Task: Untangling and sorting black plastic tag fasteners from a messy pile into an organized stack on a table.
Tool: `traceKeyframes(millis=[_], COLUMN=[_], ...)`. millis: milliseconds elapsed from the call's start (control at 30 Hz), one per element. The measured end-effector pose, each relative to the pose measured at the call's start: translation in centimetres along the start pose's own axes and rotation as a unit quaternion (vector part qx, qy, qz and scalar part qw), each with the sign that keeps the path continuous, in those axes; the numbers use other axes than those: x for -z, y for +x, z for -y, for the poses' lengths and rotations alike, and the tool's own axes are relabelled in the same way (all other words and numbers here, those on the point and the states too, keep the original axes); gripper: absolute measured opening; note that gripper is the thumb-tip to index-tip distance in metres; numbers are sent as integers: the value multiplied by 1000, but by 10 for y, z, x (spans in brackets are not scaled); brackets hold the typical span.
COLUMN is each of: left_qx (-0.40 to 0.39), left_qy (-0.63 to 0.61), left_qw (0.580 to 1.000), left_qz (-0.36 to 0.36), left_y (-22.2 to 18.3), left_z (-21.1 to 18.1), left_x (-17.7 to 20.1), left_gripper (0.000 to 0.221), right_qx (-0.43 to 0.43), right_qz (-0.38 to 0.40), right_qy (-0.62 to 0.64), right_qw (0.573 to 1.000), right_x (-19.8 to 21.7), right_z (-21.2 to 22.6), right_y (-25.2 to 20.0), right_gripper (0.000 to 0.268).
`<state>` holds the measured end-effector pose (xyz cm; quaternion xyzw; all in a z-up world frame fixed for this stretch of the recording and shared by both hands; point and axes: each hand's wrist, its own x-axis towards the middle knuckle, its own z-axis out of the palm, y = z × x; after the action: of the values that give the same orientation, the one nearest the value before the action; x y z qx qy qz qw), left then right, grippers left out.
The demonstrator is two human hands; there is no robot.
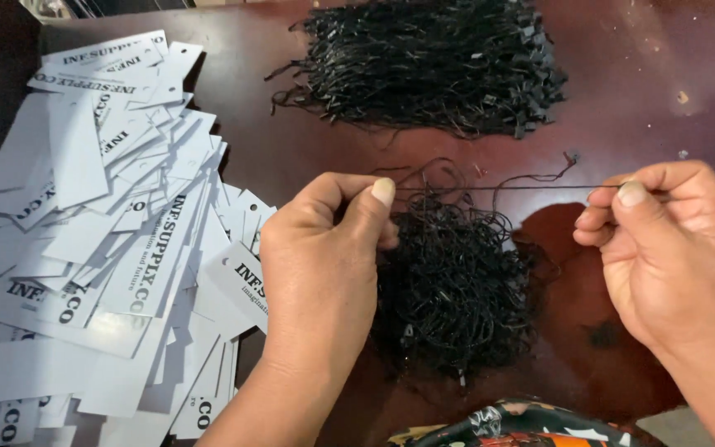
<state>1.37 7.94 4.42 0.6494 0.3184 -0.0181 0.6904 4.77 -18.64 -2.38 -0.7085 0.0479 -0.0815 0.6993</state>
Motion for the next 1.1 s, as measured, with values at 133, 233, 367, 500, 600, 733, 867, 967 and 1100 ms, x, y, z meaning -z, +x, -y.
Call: traceKeyframes(millis=[133, 233, 367, 500, 600, 733, 867, 967, 1100], left_qx=[-10, -88, -126, -187, -208, -294, -373, -420, -432], left_qy=[162, 212, 258, 247, 273, 306, 304, 288, 293], left_qw=[987, 973, 956, 948, 936, 899, 865, 842, 833], left_qz=[6, -32, -54, -72, -83, -106, -145, -177, -182], left_y=[5, 20, 51, 91, 110, 137, 166, 176, 175], left_z=[-9, -14, -26, -27, -30, -22, 1, 11, 13], left_x=[4, 4, 2, -7, -13, -15, -14, -14, -15], left_gripper=[17, 21, 26, 22, 15, 15, 14, 9, 11], right_qx=[-28, -11, 60, 122, 162, 152, 209, 183, 205], right_qz=[0, 10, 19, 1, -7, -6, 42, 22, 28], right_qy=[-28, -50, -110, -167, -207, -291, -168, -140, -136], right_qw=[999, 999, 992, 978, 965, 945, 963, 973, 969], right_x=[-5, -6, -17, -29, -33, -41, -40, -45, -51], right_z=[7, 13, 18, 17, 12, 13, -14, -20, -18], right_y=[6, 28, 69, 108, 135, 153, 173, 173, 169], right_gripper=[9, 13, 11, 11, 12, 21, 53, 45, 49])
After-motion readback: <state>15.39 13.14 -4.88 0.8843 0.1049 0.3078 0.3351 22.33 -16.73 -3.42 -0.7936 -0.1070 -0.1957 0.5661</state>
